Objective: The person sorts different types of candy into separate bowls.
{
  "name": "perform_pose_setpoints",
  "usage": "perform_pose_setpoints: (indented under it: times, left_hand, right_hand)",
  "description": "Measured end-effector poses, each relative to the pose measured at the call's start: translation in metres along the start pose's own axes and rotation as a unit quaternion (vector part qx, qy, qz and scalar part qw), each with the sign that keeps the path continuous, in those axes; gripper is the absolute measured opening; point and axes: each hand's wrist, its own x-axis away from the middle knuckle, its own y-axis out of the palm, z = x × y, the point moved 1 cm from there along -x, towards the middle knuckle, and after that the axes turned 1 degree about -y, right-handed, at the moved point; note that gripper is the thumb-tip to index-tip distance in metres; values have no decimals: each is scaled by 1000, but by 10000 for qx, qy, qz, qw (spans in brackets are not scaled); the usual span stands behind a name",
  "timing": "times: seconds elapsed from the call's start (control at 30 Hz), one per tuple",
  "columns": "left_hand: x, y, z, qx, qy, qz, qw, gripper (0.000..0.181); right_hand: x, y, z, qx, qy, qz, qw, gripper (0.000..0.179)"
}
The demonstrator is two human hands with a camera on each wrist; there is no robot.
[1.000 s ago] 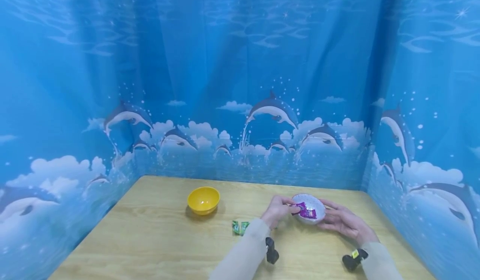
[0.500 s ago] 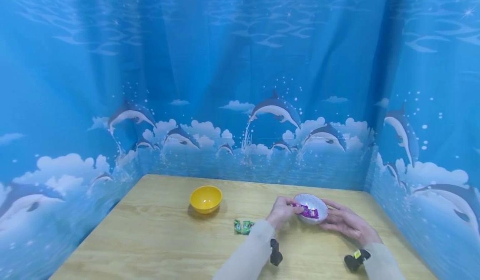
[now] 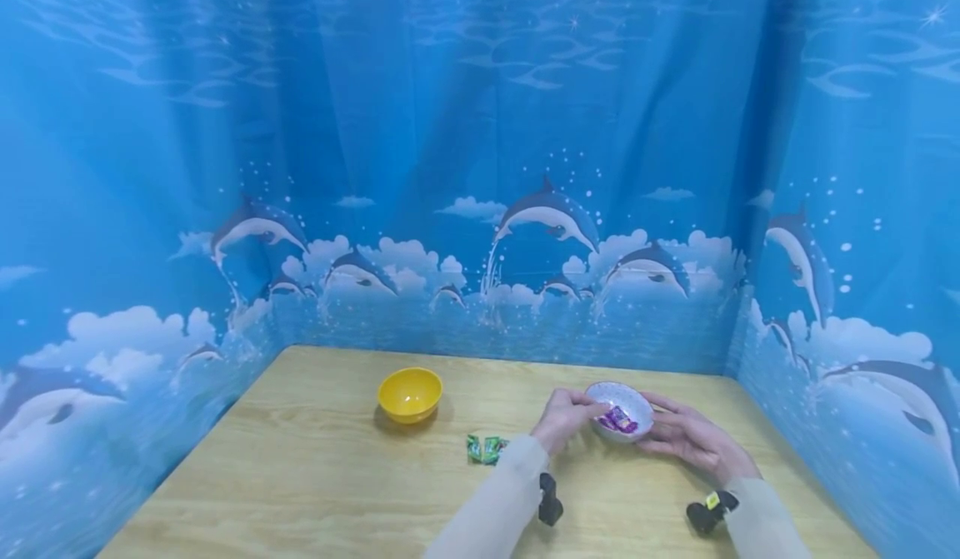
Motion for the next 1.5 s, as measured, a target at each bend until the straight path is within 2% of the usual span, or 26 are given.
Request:
perform_pose_setpoints:
  times: [0.23, 0.37, 0.67, 0.73, 0.97, 1.13, 1.5]
  left_hand:
    - [2, -6, 1, -21, 71, -51, 10000, 19]
    - [3, -11, 2, -8, 158, -114, 9998, 17]
    - [2, -30, 0, -99, 358, -339, 9987, 17]
    - [2, -35, 1, -114, 353, -372, 9986, 17]
    - [-1, -60, -3, -160, 545, -634, 9964, 18]
    - [2, -78, -6, -232, 625, -778, 9947, 24]
    - [-4, -114, -13, -871, 624, -963, 9896, 29]
  right_hand:
    - [1, 0, -1, -129, 100, -42, 9999, 52]
    - [1, 1, -1, -33, 38, -31, 10000, 52]
    - [-1, 1, 2, -51, -49, -211, 9998, 54]
    - [-1, -1, 2, 17, -40, -138, 9999, 54]
    - [-1, -1, -1, 118, 105, -173, 9997, 54]
    - [0, -1, 1, 103, 45, -298, 9995, 53]
    - [-1, -2, 0, -106, 28, -248, 9996, 53]
